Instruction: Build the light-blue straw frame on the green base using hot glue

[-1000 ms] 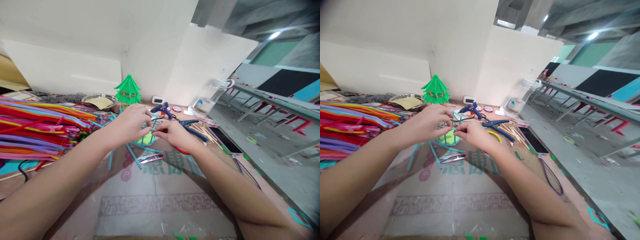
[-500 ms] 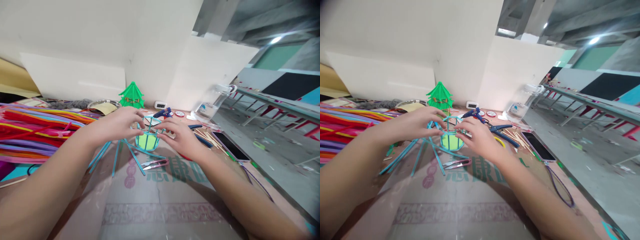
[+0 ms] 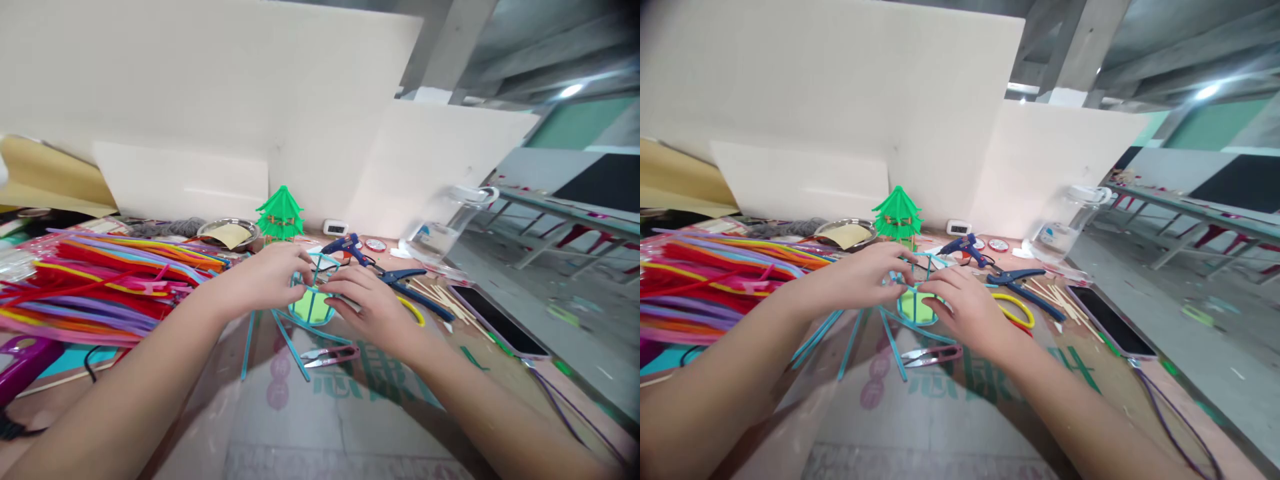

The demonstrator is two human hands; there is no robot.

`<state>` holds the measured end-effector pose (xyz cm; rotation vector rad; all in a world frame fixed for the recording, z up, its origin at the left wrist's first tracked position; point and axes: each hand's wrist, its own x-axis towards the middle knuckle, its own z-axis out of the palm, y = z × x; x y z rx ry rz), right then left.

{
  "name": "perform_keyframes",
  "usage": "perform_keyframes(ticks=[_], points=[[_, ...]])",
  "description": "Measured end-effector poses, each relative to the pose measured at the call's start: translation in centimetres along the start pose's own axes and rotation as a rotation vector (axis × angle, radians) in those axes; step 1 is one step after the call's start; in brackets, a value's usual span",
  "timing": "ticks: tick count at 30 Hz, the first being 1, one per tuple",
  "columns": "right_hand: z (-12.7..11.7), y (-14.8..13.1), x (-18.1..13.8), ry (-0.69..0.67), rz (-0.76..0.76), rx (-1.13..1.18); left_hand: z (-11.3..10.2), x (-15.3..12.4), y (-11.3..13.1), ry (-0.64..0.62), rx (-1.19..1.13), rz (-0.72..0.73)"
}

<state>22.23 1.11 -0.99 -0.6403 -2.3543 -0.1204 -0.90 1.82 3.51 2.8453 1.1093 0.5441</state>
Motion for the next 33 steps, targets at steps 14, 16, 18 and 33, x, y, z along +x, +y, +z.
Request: perform_keyframes(ticks=[14,16,18,33], points=[[-2.4,11.7,-3.2,0.268,0.787,0.057,-0.2,-0.1,-0.3,-0.024,0.056,-0.054],[-1.7,13.1,-4.2,0.213,0.853,0.158,-0.4,-0.3,-0.1,-0.033,0.072,-0.084],[-1.0,13.5,-4.5,0.151,0.880,0.218,-0.6,-0.4,0.0,-0.048,0.068,-0.111],[2.9,16.8,-0.9,-0.087,0.953,0.189,0.6,-0.1,-1.9,0.004,0.078,-0.108]])
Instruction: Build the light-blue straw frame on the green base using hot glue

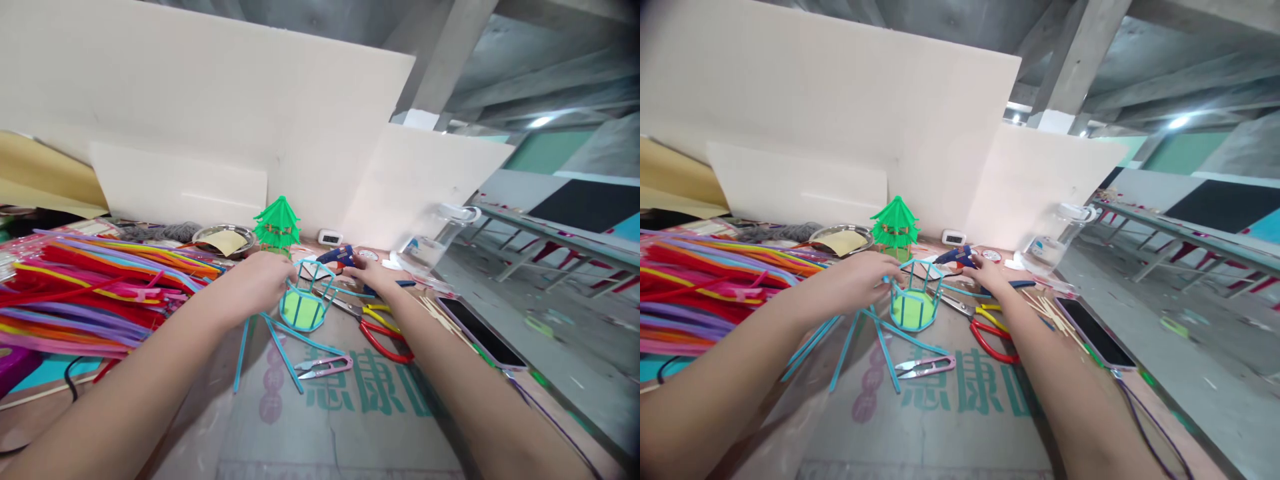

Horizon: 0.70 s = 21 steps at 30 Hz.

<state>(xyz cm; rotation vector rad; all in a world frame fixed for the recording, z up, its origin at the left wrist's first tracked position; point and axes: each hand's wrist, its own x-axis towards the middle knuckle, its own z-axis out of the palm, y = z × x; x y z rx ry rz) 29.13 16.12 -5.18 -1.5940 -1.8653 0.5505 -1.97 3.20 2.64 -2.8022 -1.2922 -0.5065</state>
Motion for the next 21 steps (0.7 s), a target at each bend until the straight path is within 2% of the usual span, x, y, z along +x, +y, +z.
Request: perform_keyframes(ticks=[7,12,16,19,21], points=[[1.6,-0.5,1.0,0.094,0.022,-0.024,-0.6,-0.2,0.5,-0.029,0.054,-0.008],[0.7,-1.1,0.8,0.205,0.025,0.055,-1.3,-0.3,0.7,0.032,0.100,0.010],[-1.0,-3.1,-1.0,0.290,-0.010,0.154,-1.5,-0.2,1.2,0.140,0.080,0.038],[-2.1,-5.2,-3.5,0.299,-0.036,0.209,-1.4,0.0,1.6,0.158,-0.002,0.072],[-2.8,-6.6,-5.3,0.269,-0.108,0.292,-1.4,0.1,1.8,0.152,-0.059,0.072]])
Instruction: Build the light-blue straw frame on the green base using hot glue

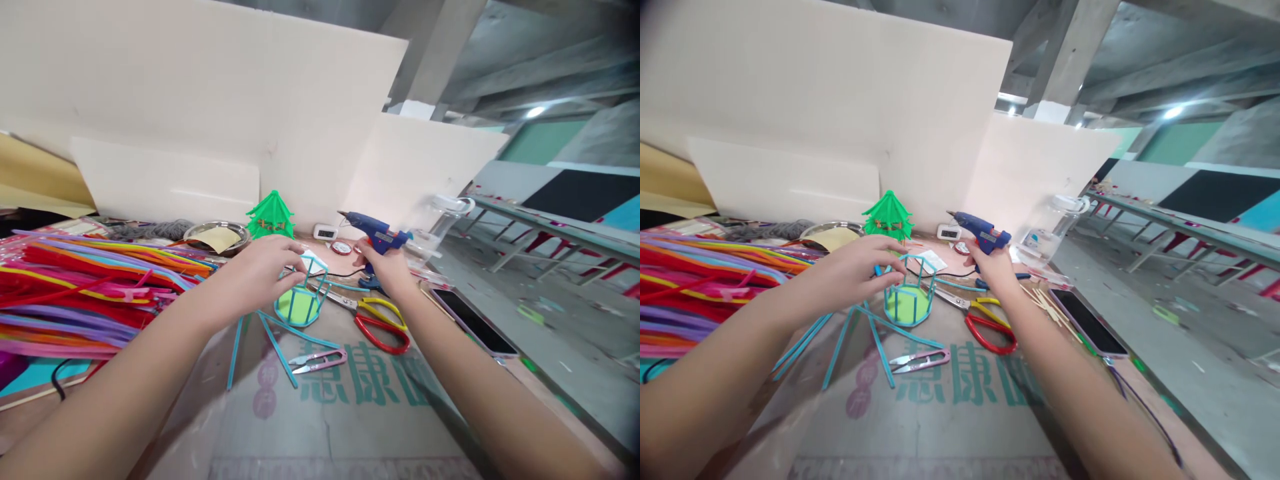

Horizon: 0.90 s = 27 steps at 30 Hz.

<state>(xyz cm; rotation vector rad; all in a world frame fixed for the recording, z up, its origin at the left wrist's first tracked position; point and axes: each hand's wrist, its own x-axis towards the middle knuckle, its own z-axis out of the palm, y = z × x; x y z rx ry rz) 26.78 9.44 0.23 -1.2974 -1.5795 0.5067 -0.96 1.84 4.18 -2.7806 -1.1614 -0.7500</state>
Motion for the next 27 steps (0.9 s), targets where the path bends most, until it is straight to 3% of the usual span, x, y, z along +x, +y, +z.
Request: perform_keyframes(ticks=[3,7,12,16,22,27], points=[[-1.0,-2.2,-2.2,-0.132,-0.071,0.134,0.3,-0.1,0.1,-0.035,-0.030,0.007],[-2.1,-3.5,-4.7,-0.271,-0.051,0.124,1.1,-0.4,0.1,-0.045,0.004,0.054],[-2.6,-2.8,-6.7,-0.318,-0.001,0.160,1.9,-0.3,0.1,-0.034,0.027,0.076],[-3.1,-2.1,-7.3,-0.354,0.047,-0.005,2.1,0.0,0.1,-0.068,0.030,0.088],[-3.9,-1.9,-7.1,-0.448,-0.124,-0.057,2.1,0.2,0.1,-0.070,0.021,0.100],[-4.9,-1.5,-6.9,-0.502,-0.159,-0.122,1.8,0.1,0.3,-0.054,0.033,0.077]])
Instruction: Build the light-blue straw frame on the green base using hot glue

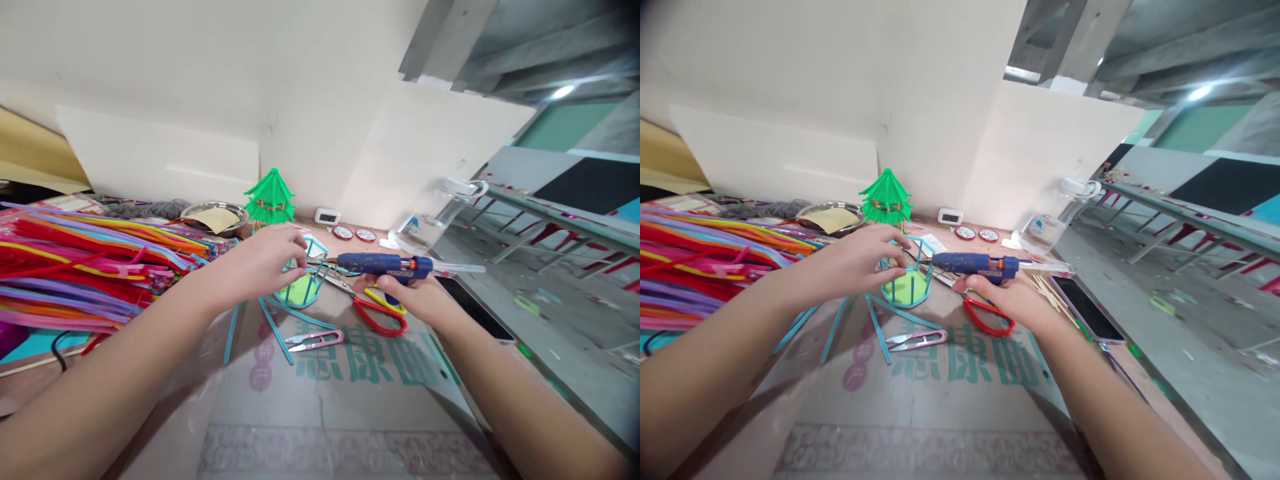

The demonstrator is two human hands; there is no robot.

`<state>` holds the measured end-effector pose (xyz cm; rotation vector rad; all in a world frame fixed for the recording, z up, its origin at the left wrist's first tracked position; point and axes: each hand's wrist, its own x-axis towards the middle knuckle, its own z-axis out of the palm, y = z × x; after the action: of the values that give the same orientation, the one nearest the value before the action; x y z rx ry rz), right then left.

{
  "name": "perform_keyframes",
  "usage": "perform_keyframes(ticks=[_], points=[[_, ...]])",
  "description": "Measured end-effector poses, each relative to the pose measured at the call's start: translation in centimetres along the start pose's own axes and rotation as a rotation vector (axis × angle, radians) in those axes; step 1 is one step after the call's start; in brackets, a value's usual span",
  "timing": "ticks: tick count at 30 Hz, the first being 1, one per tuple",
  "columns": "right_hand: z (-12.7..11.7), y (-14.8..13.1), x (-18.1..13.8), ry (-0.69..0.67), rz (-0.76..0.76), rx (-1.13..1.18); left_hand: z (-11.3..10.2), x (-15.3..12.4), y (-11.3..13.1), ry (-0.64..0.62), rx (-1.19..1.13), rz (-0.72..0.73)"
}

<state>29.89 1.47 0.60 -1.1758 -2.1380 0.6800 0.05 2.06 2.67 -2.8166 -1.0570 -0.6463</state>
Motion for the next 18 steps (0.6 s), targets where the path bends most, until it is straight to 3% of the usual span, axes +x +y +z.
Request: perform_keyframes(ticks=[6,13,18], points=[[0.1,-0.2,-0.2,-0.013,0.037,-0.112,-0.1,0.0,-0.1,0.011,0.034,0.010],[0.9,-0.3,-0.1,0.074,0.168,-0.296,-0.4,0.1,0.1,-0.011,0.052,-0.010],[1.2,-0.4,-0.1,0.158,0.129,-0.310,-0.5,0.0,0.1,-0.018,0.043,-0.016]])
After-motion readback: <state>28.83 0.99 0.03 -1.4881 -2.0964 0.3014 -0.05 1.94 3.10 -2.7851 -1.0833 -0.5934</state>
